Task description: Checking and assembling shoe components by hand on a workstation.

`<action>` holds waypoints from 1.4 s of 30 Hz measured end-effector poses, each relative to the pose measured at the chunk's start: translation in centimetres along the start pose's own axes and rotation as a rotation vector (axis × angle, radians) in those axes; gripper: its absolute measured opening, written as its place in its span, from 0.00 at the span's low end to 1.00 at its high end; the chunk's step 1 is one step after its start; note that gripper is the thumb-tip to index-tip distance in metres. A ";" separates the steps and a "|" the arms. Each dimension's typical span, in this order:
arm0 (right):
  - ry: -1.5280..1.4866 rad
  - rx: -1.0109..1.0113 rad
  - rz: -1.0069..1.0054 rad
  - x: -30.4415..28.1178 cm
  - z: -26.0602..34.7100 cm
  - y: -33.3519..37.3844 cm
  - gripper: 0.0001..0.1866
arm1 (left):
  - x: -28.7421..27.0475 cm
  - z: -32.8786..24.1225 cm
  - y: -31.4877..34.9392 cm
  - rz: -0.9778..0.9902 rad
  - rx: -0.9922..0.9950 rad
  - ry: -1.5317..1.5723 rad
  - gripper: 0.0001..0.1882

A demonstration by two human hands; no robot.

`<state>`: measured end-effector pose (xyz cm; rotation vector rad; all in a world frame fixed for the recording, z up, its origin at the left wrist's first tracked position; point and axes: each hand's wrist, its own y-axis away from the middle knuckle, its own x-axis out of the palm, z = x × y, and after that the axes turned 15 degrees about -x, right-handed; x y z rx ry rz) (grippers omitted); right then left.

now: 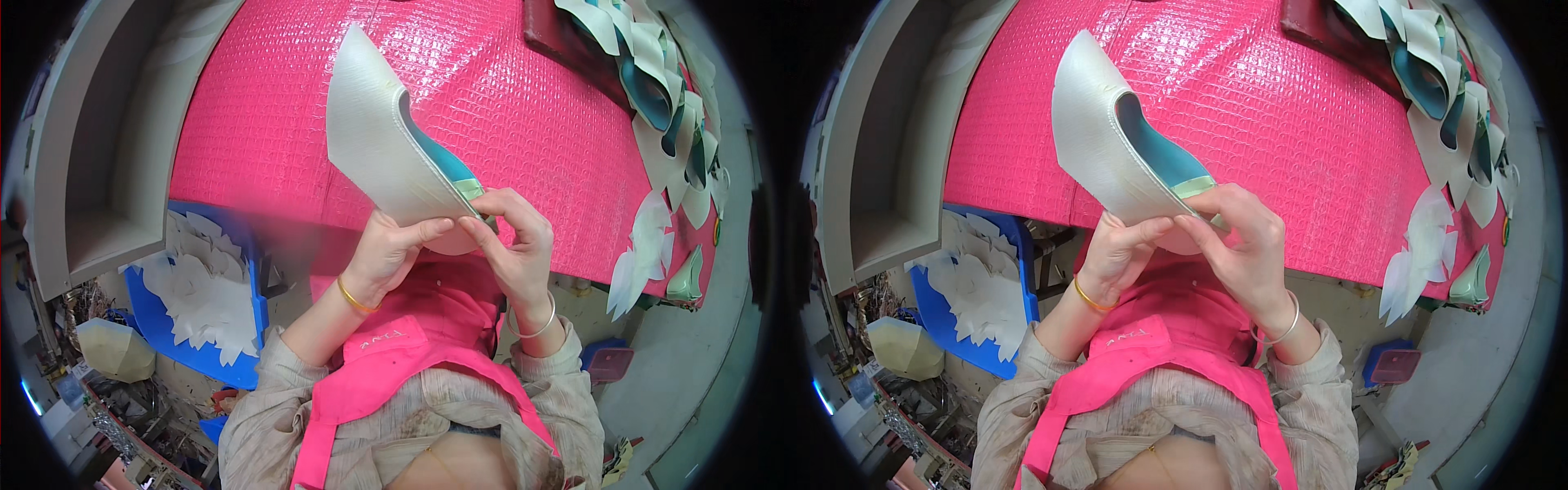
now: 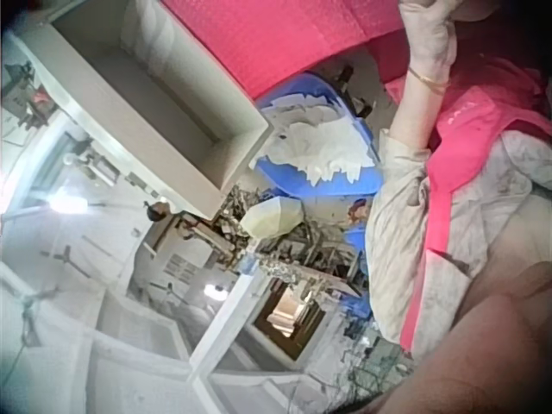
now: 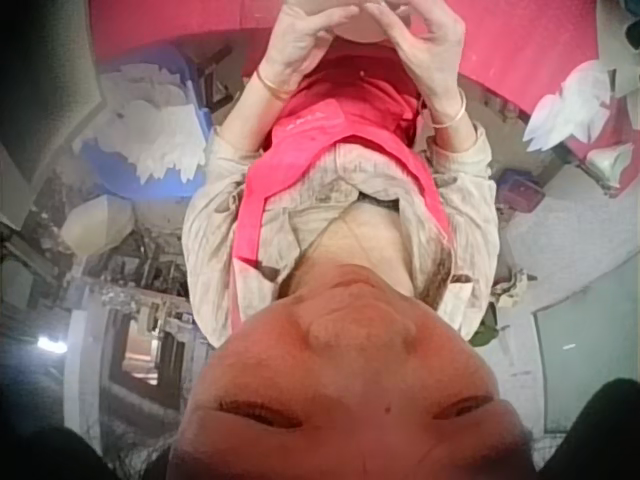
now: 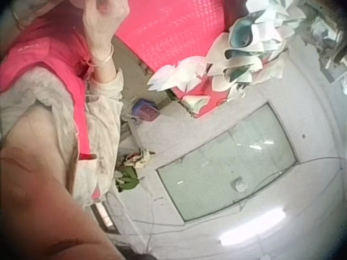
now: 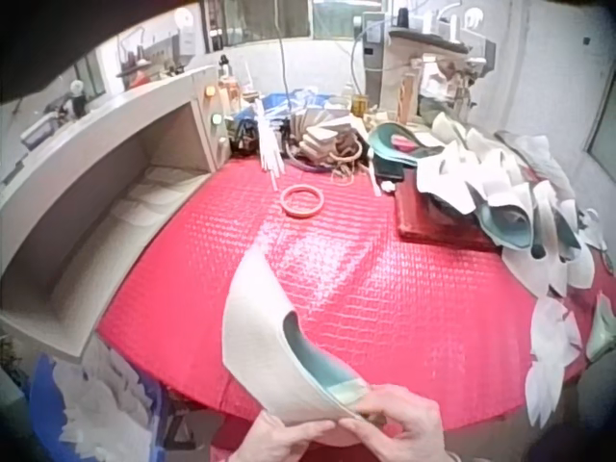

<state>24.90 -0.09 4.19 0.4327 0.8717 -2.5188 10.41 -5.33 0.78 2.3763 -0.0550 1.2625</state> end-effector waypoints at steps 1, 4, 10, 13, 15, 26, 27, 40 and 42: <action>0.000 0.003 -0.002 0.1 0.3 -0.1 0.10 | 0.0 0.0 0.0 -0.001 -0.004 -0.001 0.17; -0.061 0.189 -0.101 0.0 1.0 -0.5 0.09 | -0.1 0.2 0.0 -0.023 0.021 -0.040 0.18; 0.076 -0.027 0.084 -0.9 0.2 0.3 0.07 | -1.1 0.6 -0.3 0.080 0.129 -0.192 0.16; 0.063 -0.060 0.051 -0.5 0.3 0.2 0.08 | 0.3 0.2 -0.2 0.093 0.139 -0.166 0.13; 0.042 0.050 -0.070 -0.1 0.8 -0.5 0.11 | 1.4 0.3 0.0 -0.141 0.138 -0.166 0.12; 0.379 0.097 -0.137 -0.7 0.7 0.4 0.06 | 4.3 2.1 -1.2 -0.352 0.268 -0.227 0.09; 0.384 0.099 -0.140 -0.8 0.7 0.3 0.06 | 4.4 2.1 -1.3 -0.348 0.265 -0.228 0.09; -0.065 0.381 -0.037 -1.2 -0.4 0.1 0.02 | 2.9 3.4 -2.5 -0.469 0.462 -0.519 0.09; -0.206 0.404 -0.038 -1.7 -0.4 0.1 0.02 | 2.6 3.5 -2.5 -0.462 0.472 -0.490 0.09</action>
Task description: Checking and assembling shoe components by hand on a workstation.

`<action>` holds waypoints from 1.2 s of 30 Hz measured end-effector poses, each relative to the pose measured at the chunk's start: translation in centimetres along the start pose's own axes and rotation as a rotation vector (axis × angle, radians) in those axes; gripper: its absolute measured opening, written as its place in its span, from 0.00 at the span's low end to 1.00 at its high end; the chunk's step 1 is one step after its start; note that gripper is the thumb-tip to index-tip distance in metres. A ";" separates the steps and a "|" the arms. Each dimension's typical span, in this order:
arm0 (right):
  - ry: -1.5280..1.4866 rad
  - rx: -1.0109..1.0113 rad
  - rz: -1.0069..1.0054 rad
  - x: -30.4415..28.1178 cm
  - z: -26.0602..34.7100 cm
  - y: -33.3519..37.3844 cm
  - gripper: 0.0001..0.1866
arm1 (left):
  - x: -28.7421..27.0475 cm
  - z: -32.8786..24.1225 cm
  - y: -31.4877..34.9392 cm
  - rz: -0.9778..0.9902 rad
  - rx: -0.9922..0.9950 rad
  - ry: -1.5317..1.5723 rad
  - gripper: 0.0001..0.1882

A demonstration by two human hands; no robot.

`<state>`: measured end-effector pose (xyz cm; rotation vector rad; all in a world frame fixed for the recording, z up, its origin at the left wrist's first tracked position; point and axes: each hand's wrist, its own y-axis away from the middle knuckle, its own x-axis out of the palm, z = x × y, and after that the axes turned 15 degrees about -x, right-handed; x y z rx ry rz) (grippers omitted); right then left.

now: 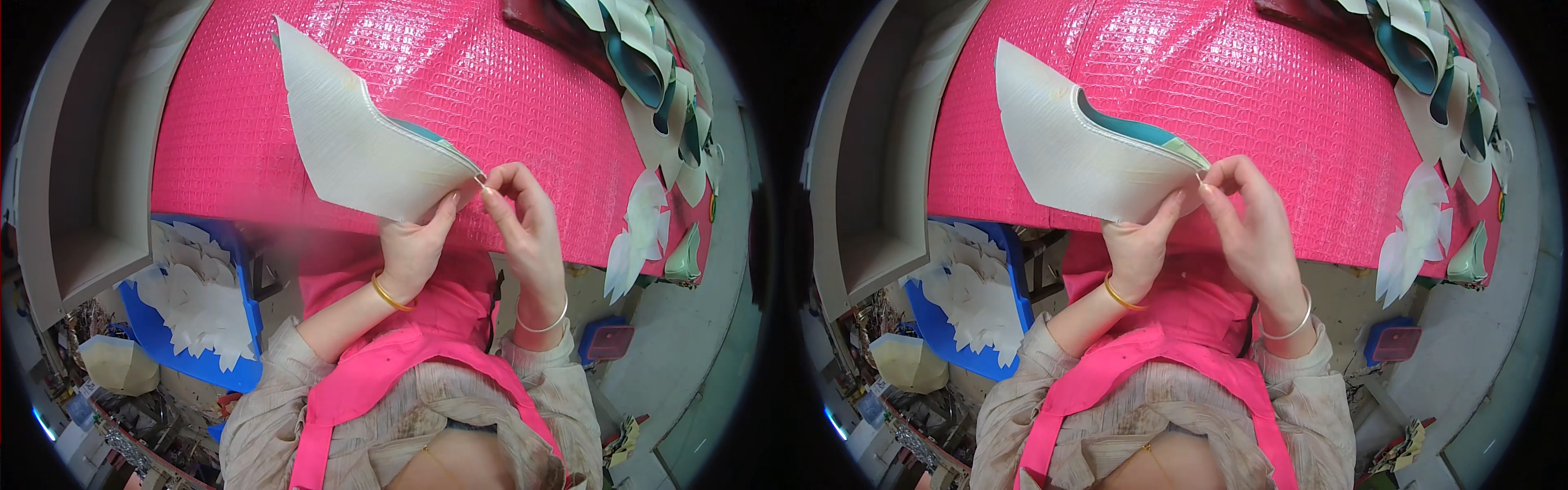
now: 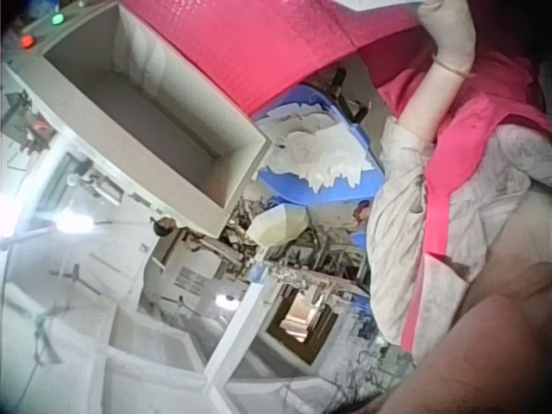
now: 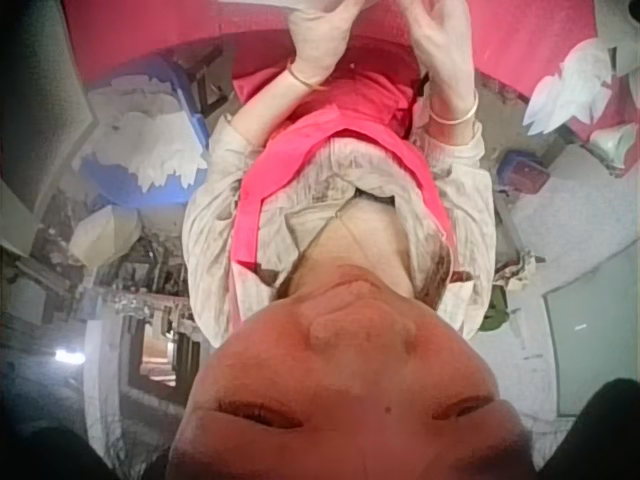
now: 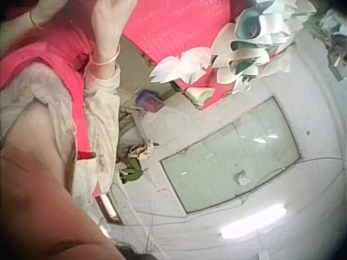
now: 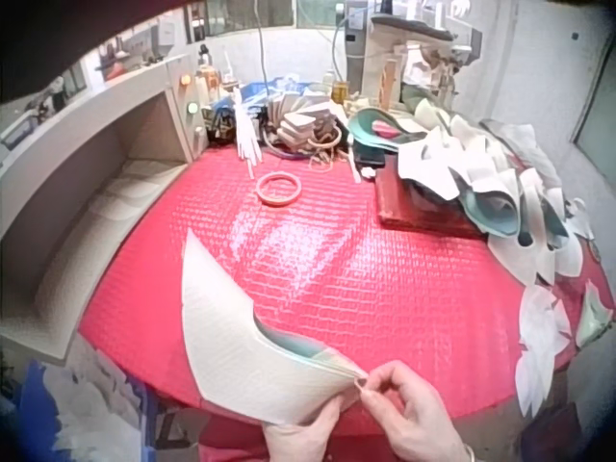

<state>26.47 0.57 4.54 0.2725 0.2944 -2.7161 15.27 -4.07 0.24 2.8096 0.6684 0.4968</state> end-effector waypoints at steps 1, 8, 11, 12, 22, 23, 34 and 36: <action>-0.021 0.011 -0.020 -0.4 0.0 -0.1 0.03 | -0.1 0.1 0.0 0.006 0.004 -0.028 0.09; 0.272 -0.098 -0.053 -0.3 -0.8 0.3 0.04 | -0.6 -1.5 -0.5 0.164 -0.366 0.286 0.12; 0.298 -0.088 -0.031 -0.3 -0.5 0.3 0.04 | -1.0 -1.6 -0.6 0.239 -0.414 0.398 0.16; 0.289 -0.075 -0.006 -0.3 -0.3 0.4 0.04 | -1.2 -1.5 -0.6 0.277 -0.429 0.428 0.17; 0.156 -0.293 0.315 -1.9 -1.2 0.7 0.10 | -6.1 -1.4 -2.4 0.459 -0.524 0.358 0.38; 0.310 -0.372 0.439 -1.9 -0.1 0.9 0.09 | -7.7 -2.2 -3.5 0.491 -0.559 0.355 0.44; -0.651 -0.363 0.001 -1.5 -2.5 -4.6 0.20 | -6.2 -7.8 -4.7 0.861 -0.265 0.029 0.20; -0.808 -0.164 0.547 -4.1 -3.0 -3.7 0.18 | -7.9 -8.0 -7.0 0.931 -0.477 -0.098 0.18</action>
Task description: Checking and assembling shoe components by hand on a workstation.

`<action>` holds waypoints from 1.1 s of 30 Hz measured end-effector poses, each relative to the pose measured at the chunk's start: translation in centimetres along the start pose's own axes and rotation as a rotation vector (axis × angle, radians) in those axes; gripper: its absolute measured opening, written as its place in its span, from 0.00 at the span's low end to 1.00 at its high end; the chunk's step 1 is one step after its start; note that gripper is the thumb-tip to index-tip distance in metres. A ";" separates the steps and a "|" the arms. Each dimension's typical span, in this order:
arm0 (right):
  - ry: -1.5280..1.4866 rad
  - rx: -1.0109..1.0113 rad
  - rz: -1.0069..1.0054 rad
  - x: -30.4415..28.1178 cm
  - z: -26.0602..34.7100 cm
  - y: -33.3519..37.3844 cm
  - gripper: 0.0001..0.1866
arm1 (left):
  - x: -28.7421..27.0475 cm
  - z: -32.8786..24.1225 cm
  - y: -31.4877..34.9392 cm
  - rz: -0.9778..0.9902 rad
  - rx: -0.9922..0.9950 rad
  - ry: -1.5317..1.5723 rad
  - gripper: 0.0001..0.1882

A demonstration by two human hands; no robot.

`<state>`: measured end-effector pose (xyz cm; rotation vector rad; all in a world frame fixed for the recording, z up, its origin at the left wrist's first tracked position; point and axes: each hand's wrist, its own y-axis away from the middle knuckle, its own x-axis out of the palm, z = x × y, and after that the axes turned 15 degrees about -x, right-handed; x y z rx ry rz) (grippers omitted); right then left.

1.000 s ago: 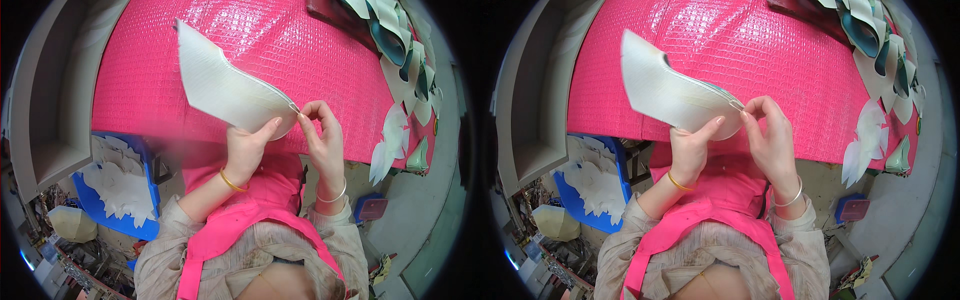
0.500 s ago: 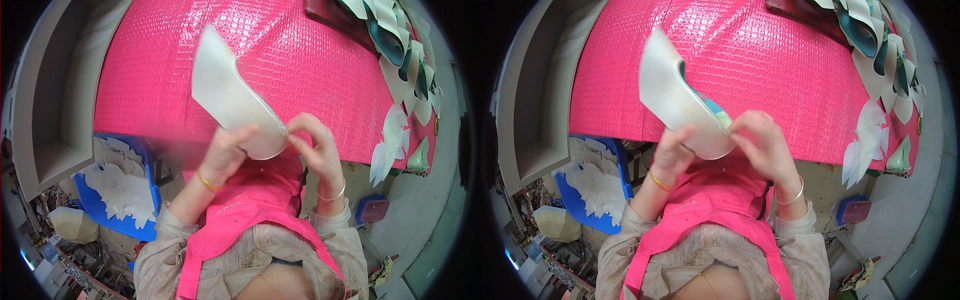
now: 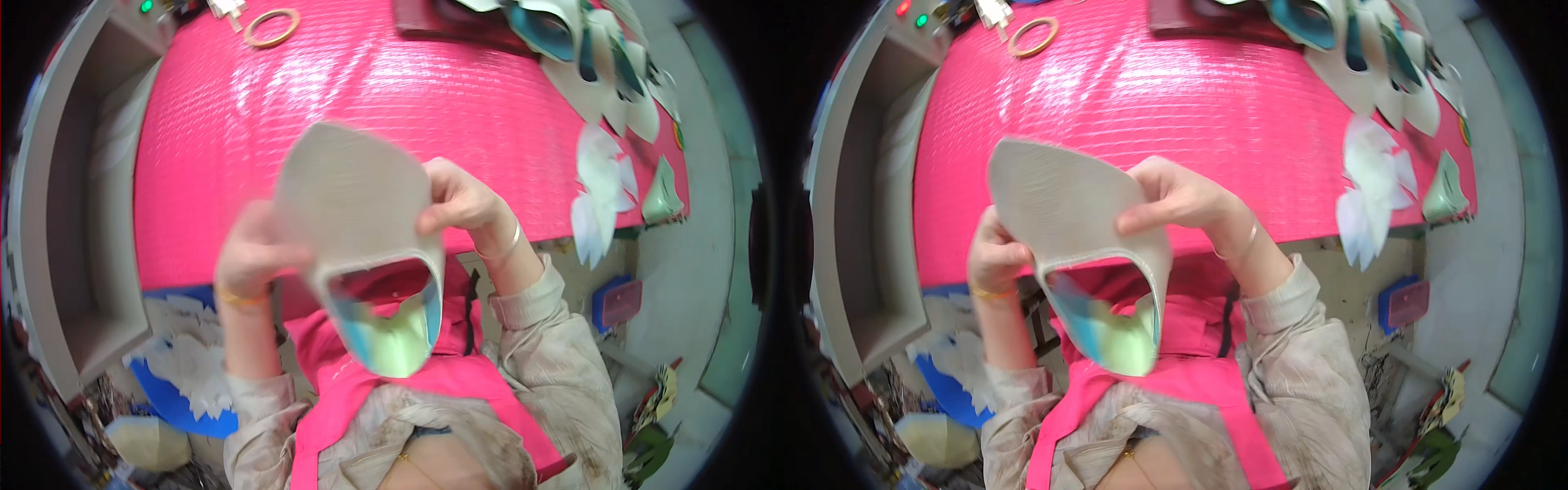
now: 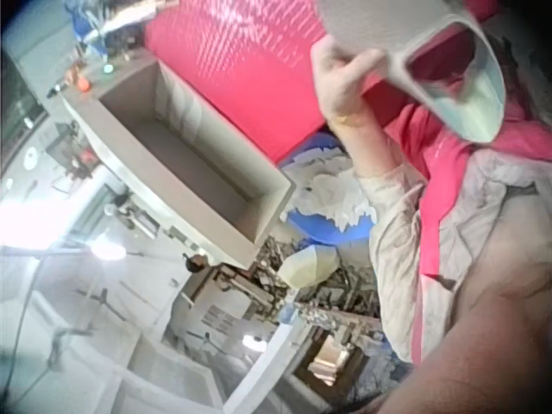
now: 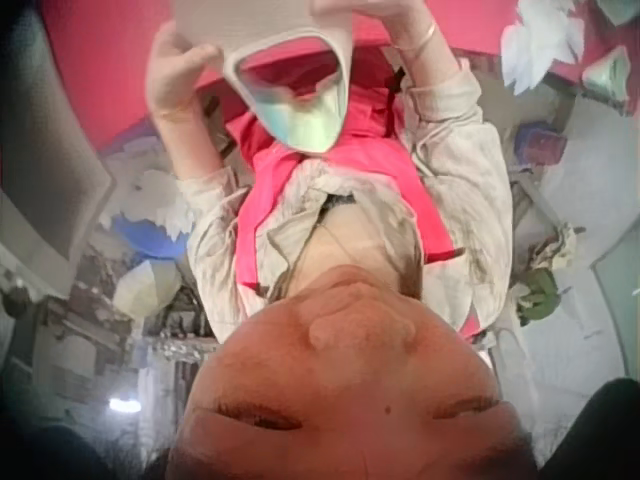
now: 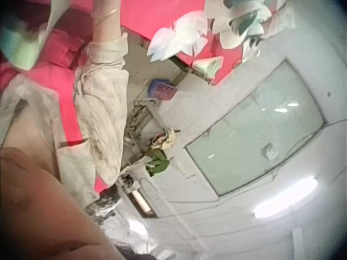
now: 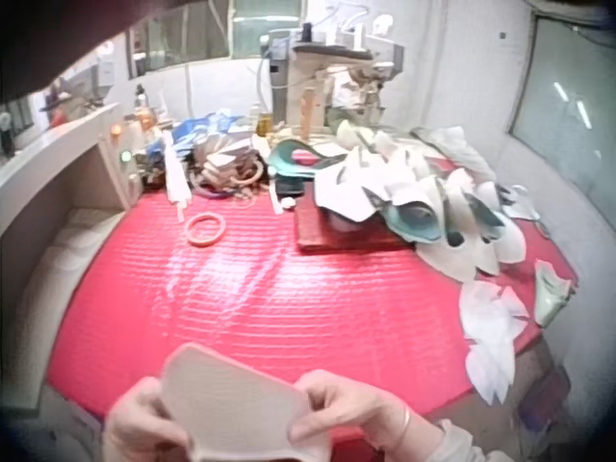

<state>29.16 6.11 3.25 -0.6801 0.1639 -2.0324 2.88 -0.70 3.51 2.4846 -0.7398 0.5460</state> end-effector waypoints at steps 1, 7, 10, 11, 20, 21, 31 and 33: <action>0.017 -0.009 -0.012 -0.2 0.3 0.2 0.18 | 0.6 -0.8 -0.5 -0.206 -0.016 -0.066 0.17; 1.645 -0.150 -0.501 -4.6 0.1 3.4 0.14 | -2.3 -0.5 -8.9 -0.626 -0.001 -0.574 0.18; 1.339 -0.003 -0.851 -5.5 6.5 10.7 0.09 | -2.4 -1.6 -8.0 -1.096 0.442 -1.492 0.23; 1.391 0.069 -0.952 -7.0 8.7 15.0 0.08 | -1.3 -2.9 -8.2 -1.107 0.559 -1.518 0.21; 1.764 0.173 -0.686 -16.6 11.4 19.7 0.05 | 17.4 -1.8 -25.0 -0.038 0.400 -1.857 0.17; 1.854 0.209 -0.632 -17.0 11.2 19.8 0.05 | 18.6 0.8 -26.7 -0.047 0.452 -1.928 0.19; 1.766 0.410 -0.519 -18.1 12.9 19.5 0.04 | 21.2 6.9 -31.2 -0.083 0.423 -1.743 0.18; 1.736 0.441 -0.476 -18.2 13.2 19.4 0.05 | 20.7 7.7 -31.4 -0.130 0.511 -1.719 0.17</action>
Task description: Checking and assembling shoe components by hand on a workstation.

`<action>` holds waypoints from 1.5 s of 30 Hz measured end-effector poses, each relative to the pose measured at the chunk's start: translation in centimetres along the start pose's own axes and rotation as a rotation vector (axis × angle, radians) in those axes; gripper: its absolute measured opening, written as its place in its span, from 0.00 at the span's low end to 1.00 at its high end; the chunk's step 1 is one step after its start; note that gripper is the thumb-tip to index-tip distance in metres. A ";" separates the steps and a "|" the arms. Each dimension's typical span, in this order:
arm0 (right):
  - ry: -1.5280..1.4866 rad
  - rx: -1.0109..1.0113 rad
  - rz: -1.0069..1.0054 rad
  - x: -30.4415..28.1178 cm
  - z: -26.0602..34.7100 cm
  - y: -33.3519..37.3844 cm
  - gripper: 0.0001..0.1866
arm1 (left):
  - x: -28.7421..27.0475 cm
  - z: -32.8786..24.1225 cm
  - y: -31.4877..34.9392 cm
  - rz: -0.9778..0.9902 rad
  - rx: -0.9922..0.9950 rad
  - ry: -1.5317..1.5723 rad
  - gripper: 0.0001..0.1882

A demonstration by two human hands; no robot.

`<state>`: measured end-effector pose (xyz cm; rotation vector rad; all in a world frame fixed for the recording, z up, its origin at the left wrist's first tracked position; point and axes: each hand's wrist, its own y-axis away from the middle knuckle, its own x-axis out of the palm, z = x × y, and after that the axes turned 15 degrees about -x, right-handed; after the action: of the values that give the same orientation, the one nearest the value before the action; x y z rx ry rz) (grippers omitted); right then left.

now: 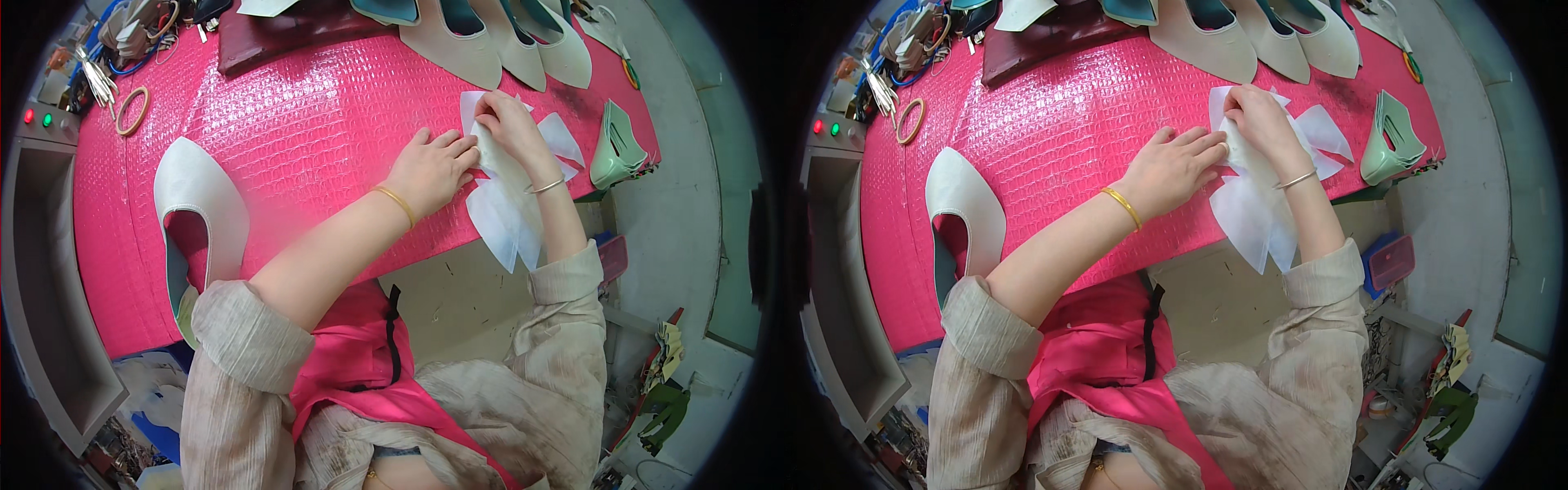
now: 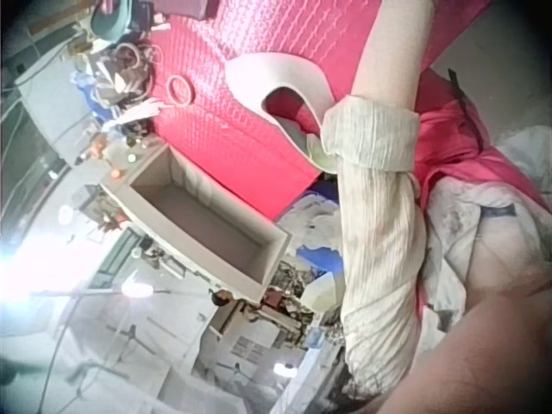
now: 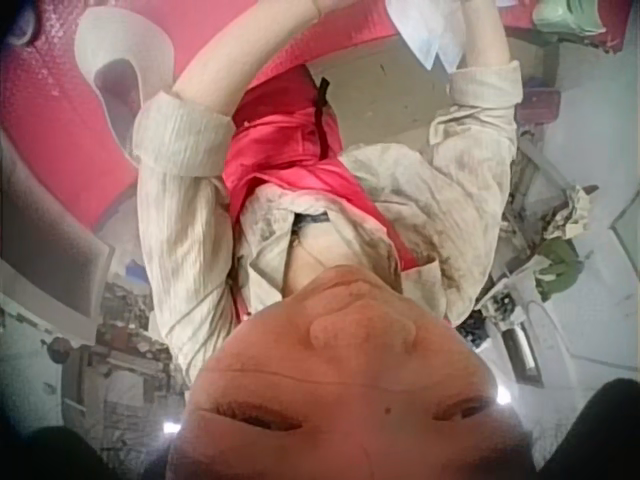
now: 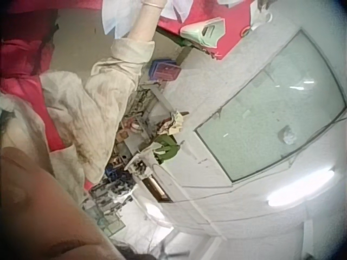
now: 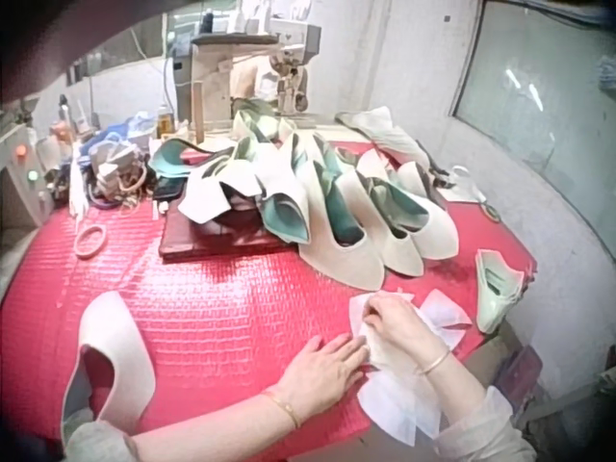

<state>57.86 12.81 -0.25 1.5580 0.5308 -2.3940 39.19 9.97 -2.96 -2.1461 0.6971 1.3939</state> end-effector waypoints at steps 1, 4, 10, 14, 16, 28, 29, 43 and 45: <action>-0.013 -0.008 0.052 -0.2 0.0 0.1 0.06 | 0.0 0.0 0.1 -0.090 0.019 0.011 0.16; -0.246 -0.117 0.021 -1.7 -0.9 1.3 0.07 | -0.2 -0.4 -0.2 0.015 -0.046 0.071 0.14; -0.242 -0.149 -0.143 -0.4 -0.4 1.9 0.06 | 0.0 -0.2 -0.3 0.020 -0.027 0.011 0.14; -0.118 -0.130 -0.087 0.4 -0.7 0.9 0.07 | 0.5 -0.5 0.1 -0.008 -0.040 -0.010 0.14; -0.021 -0.057 0.028 -0.1 -0.3 0.2 0.08 | 0.8 -0.5 0.3 -0.081 -0.043 0.007 0.15; -0.374 -0.112 -0.035 -1.8 -0.7 1.2 0.08 | -1.3 -1.2 -1.0 0.173 -0.103 -0.045 0.17; -0.373 -0.111 -0.036 -1.3 -0.6 1.2 0.08 | -1.1 -1.1 -0.9 0.173 -0.101 -0.045 0.17; -0.090 -0.244 -0.467 0.1 -2.0 3.6 0.04 | 0.2 -1.2 -0.2 0.027 -0.120 -0.047 0.20; -0.208 -0.162 -0.721 -2.5 -2.6 4.8 0.03 | -0.2 -1.7 -0.6 0.027 -0.120 -0.051 0.19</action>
<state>62.87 9.57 0.28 1.1487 1.3895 -2.8571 40.64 9.36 -2.07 -2.1912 0.6404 1.5342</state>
